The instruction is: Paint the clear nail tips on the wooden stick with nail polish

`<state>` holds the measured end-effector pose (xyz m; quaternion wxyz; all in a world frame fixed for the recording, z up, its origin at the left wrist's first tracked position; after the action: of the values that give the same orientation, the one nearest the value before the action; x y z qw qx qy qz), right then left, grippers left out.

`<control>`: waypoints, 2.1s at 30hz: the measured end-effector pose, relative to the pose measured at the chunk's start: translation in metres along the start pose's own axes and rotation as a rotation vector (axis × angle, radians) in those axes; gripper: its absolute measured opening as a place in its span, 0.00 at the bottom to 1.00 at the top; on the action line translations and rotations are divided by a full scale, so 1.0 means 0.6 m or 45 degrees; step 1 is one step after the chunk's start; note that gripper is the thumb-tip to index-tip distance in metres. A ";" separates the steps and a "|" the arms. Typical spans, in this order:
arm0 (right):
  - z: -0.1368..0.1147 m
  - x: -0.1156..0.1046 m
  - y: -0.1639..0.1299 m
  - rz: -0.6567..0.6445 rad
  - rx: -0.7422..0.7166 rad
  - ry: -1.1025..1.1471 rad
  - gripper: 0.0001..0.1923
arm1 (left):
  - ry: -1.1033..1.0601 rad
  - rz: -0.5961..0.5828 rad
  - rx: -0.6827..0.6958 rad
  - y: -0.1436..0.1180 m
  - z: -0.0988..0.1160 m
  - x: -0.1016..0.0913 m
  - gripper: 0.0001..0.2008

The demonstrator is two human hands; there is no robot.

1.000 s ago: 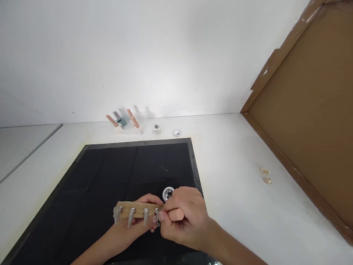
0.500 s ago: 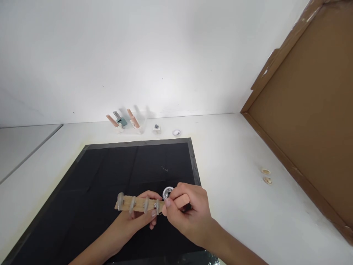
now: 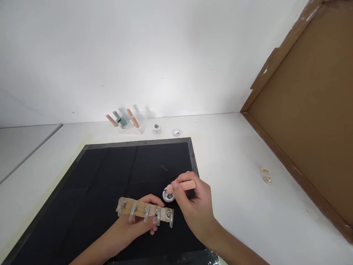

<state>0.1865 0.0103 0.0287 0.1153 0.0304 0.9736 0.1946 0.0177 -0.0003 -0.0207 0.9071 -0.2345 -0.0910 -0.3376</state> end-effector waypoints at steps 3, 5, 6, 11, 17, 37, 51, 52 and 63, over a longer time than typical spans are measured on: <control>-0.001 -0.002 0.001 0.028 -0.003 0.024 0.09 | -0.040 0.046 -0.016 -0.001 0.005 0.000 0.14; -0.002 -0.002 0.001 0.004 -0.022 0.063 0.07 | -0.072 0.075 -0.027 -0.001 0.009 -0.001 0.14; -0.003 -0.002 0.001 -0.026 -0.033 0.082 0.06 | -0.091 0.083 -0.029 0.000 0.010 -0.001 0.14; -0.001 0.002 -0.002 -0.192 -0.035 0.160 0.06 | -0.144 0.072 -0.017 -0.001 0.009 -0.004 0.13; 0.002 0.003 -0.008 -0.185 -0.079 0.215 0.07 | -0.149 0.093 -0.010 -0.002 0.010 -0.004 0.14; 0.000 0.004 -0.004 -0.209 -0.174 0.036 0.09 | -0.074 -0.002 -0.026 0.002 0.006 0.003 0.14; -0.001 0.007 -0.002 -0.350 -0.170 0.044 0.09 | -0.073 -0.031 -0.040 0.006 0.006 0.006 0.14; 0.000 0.006 -0.002 -0.326 -0.127 0.039 0.09 | -0.069 -0.040 -0.035 0.004 0.003 0.006 0.14; -0.005 0.004 -0.001 -0.423 -0.347 0.054 0.09 | -0.066 -0.054 -0.040 0.006 0.003 0.005 0.12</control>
<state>0.1833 0.0088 0.0307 0.1283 -0.1505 0.9322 0.3032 0.0220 0.0013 -0.0195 0.8932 -0.2554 -0.1140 -0.3520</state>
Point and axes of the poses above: each hand's wrist, its own y-axis towards the middle knuckle, its own x-axis out of the palm, z = x × y, the point moved 2 cm from there along y, towards the middle knuckle, and after that the axes turned 7 degrees about -z, right-handed, at the moved point
